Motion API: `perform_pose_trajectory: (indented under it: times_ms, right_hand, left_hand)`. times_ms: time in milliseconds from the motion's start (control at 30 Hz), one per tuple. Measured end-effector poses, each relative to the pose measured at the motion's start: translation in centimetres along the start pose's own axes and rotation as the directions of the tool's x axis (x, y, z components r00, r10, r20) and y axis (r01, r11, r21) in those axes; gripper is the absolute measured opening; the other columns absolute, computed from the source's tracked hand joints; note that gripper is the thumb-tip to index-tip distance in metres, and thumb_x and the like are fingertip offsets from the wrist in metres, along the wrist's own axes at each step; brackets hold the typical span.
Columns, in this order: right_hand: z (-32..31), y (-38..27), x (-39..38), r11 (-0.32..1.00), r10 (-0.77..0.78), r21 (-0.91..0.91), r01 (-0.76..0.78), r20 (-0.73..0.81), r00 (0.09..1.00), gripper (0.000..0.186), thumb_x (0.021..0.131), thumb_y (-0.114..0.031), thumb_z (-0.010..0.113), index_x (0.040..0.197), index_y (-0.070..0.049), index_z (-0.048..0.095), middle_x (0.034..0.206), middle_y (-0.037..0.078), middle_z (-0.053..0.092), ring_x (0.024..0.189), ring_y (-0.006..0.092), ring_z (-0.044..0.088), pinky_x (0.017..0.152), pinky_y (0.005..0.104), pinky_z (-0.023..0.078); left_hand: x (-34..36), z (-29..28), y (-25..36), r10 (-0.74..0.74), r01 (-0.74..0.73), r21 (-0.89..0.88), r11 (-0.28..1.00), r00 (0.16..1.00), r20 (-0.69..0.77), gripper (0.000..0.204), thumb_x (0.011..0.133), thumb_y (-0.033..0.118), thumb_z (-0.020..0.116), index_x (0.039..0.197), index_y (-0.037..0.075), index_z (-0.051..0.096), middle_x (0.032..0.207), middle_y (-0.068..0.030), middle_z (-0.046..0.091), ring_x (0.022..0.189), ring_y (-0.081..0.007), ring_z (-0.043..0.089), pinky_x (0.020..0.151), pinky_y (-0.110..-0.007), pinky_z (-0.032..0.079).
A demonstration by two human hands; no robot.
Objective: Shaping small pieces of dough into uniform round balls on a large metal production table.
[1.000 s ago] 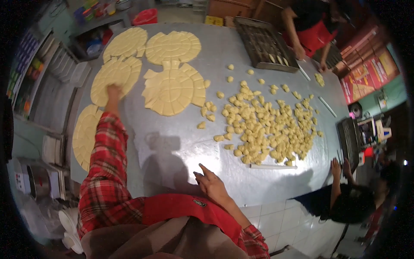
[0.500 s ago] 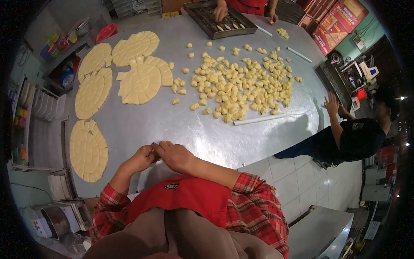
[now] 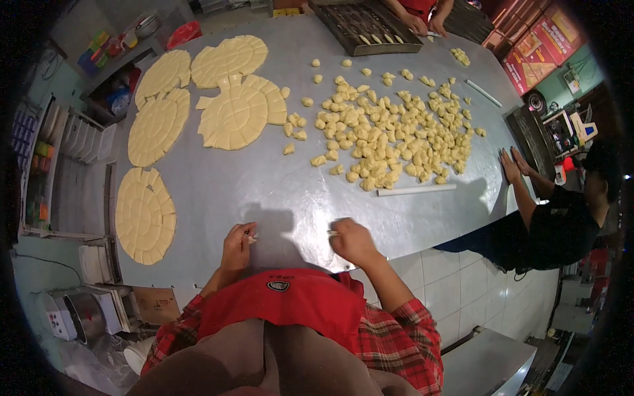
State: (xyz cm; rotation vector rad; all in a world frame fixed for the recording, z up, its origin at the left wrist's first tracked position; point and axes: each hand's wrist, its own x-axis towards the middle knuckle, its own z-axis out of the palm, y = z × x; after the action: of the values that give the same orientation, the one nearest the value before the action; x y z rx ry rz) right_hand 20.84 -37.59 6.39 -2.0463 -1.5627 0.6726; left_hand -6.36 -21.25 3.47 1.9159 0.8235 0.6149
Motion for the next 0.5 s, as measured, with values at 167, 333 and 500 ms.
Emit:
perform_pose_trajectory:
  times_ms: [167, 333, 500]
  right_hand:
    - [5.2, 0.8, -1.4, 0.903, -0.211, -0.351, 0.248, 0.14, 0.967, 0.059, 0.075, -0.015, 0.06, 0.131, -0.002, 0.045, 0.144, 0.018, 0.034, 0.135, 0.0382, 0.029, 0.109, 0.0525, 0.025]
    - [5.4, -0.7, 7.0, 0.897, -0.294, -0.351, 0.268, -0.023, 0.956, 0.049, 0.08, -0.016, 0.059, 0.126, -0.003, 0.049, 0.138, 0.018, 0.041, 0.13, 0.0393, 0.035, 0.106, 0.0525, 0.029]
    - [4.7, 2.5, 1.9, 0.886, -0.346, -0.36, 0.291, -0.098, 0.933, 0.042, 0.078, -0.007, 0.059, 0.119, -0.006, 0.056, 0.13, 0.019, 0.047, 0.121, 0.0397, 0.043, 0.099, 0.0515, 0.037]
  left_hand:
    - [-1.0, 4.1, -0.3, 0.124, -0.225, 0.688, 0.689, 0.973, 0.194, 0.048, 0.082, 0.017, 0.059, 0.128, 0.005, 0.051, 0.136, -0.0134, 0.045, 0.128, -0.0321, 0.04, 0.108, -0.048, 0.027]
    - [8.7, 5.1, -1.4, 0.344, -0.392, 0.526, 0.755, 0.919, 0.193, 0.043, 0.085, 0.023, 0.058, 0.125, 0.007, 0.053, 0.142, -0.0101, 0.039, 0.133, -0.0322, 0.032, 0.109, -0.051, 0.024]
    - [5.7, -0.9, -3.8, 0.252, -0.204, 0.605, 0.769, 0.968, 0.007, 0.035, 0.075, 0.014, 0.067, 0.109, 0.008, 0.06, 0.107, -0.0147, 0.054, 0.099, -0.0309, 0.052, 0.086, -0.047, 0.041]
